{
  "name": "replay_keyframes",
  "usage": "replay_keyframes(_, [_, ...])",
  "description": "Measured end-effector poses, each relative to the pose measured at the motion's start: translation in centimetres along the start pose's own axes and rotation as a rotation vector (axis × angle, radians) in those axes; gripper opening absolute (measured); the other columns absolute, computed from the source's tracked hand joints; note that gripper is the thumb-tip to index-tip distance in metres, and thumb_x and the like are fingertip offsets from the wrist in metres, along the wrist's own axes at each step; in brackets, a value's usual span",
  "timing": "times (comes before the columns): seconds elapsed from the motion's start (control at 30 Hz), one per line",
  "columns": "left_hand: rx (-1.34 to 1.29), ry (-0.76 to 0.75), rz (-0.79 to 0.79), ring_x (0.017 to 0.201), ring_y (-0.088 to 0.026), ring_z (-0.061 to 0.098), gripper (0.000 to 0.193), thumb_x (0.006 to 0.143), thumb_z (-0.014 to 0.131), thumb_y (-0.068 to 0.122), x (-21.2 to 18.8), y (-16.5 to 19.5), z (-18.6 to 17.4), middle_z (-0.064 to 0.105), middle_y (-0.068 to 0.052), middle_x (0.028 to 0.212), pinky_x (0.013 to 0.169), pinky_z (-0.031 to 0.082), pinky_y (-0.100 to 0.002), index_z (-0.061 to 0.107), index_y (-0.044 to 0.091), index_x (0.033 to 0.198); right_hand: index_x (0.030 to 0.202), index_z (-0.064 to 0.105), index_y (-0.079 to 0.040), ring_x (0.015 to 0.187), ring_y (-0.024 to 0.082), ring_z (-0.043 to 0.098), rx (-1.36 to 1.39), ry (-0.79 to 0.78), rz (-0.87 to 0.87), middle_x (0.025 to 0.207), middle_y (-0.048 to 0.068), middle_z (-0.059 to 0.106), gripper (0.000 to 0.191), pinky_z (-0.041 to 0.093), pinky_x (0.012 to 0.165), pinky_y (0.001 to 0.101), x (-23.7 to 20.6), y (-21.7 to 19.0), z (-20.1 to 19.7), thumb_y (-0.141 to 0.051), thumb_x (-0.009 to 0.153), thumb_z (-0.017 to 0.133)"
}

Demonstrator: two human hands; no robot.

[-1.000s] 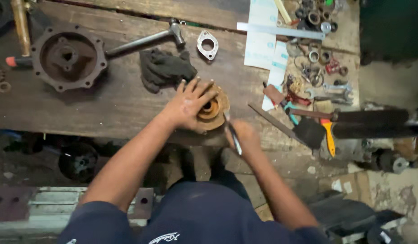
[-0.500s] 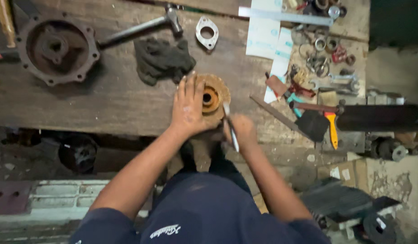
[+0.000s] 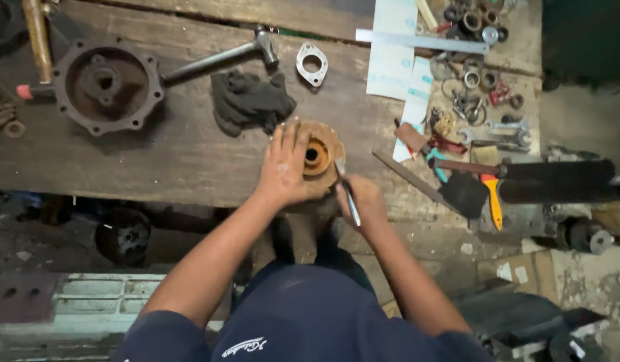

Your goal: The person holds a rusty circular metal pump part on a workbench and scrapes rust from its surface and central bore using a knife-like scraper, rotating the part to reach different areas and brushing debris away by hand.

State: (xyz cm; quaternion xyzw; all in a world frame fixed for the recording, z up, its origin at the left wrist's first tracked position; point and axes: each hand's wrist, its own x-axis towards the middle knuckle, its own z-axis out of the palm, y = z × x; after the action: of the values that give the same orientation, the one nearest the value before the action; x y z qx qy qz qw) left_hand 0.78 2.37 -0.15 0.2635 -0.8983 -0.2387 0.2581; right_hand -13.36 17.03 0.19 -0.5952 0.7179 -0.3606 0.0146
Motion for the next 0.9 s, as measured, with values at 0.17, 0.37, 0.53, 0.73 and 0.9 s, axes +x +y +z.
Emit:
replay_keyframes(0.17, [-0.029, -0.061, -0.007, 0.140, -0.056, 0.033, 0.114, 0.064, 0.087, 0.060, 0.0, 0.1, -0.3, 0.036, -0.030, 0.156, 0.108, 0.038, -0.063, 0.040, 0.001, 0.149, 0.095, 0.065, -0.003, 0.083, 0.047, 0.064, -0.086, -0.107, 0.132, 0.087, 0.023, 0.066, 0.016, 0.052, 0.073, 0.0529, -0.5, 0.0, -0.2, -0.018, 0.095, 0.069])
replay_keyframes(0.37, [-0.040, -0.100, 0.102, 0.138, -0.054, 0.036, 0.119, 0.056, 0.089, 0.059, 0.5, -0.4, -1.2, 0.038, -0.028, 0.153, 0.113, 0.037, -0.061, 0.040, 0.003, 0.149, 0.100, 0.067, -0.005, 0.082, 0.046, 0.066, -0.027, -0.041, 0.084, 0.088, 0.022, 0.067, 0.016, 0.053, 0.072, 0.0518, -0.4, -0.1, -0.4, -0.020, 0.093, 0.067])
replay_keyframes(0.53, [-0.061, -0.281, 0.208, 0.143, -0.051, 0.032, 0.118, 0.048, 0.089, 0.061, 2.0, -2.0, -2.8, 0.037, -0.025, 0.156, 0.116, 0.033, -0.058, 0.046, 0.007, 0.144, 0.100, 0.069, -0.004, 0.076, 0.044, 0.067, -0.123, -0.063, 0.104, 0.085, 0.022, 0.069, 0.024, 0.054, 0.068, 0.0519, -1.4, -0.5, -0.2, -0.024, 0.086, 0.070])
replay_keyframes(0.73, [0.122, -0.400, 0.078, 0.146, -0.050, 0.024, 0.112, 0.059, 0.087, 0.068, 1.5, -0.9, -2.8, 0.033, -0.018, 0.158, 0.111, 0.021, -0.073, 0.046, 0.012, 0.147, 0.107, 0.070, -0.005, 0.081, 0.044, 0.067, -0.125, -0.068, 0.112, 0.088, 0.021, 0.069, 0.025, 0.053, 0.070, 0.0523, -2.7, -1.0, 0.1, -0.021, 0.088, 0.072])
replay_keyframes(0.9, [0.081, -0.067, -0.091, 0.143, -0.054, 0.029, 0.114, 0.065, 0.085, 0.066, -0.5, 1.1, -0.3, 0.034, -0.030, 0.157, 0.110, 0.028, -0.070, 0.042, 0.000, 0.148, 0.107, 0.068, -0.002, 0.081, 0.042, 0.067, -0.034, 0.039, -0.019, 0.089, 0.021, 0.069, 0.018, 0.054, 0.073, 0.0508, -2.1, -0.7, 0.3, -0.012, 0.091, 0.070])
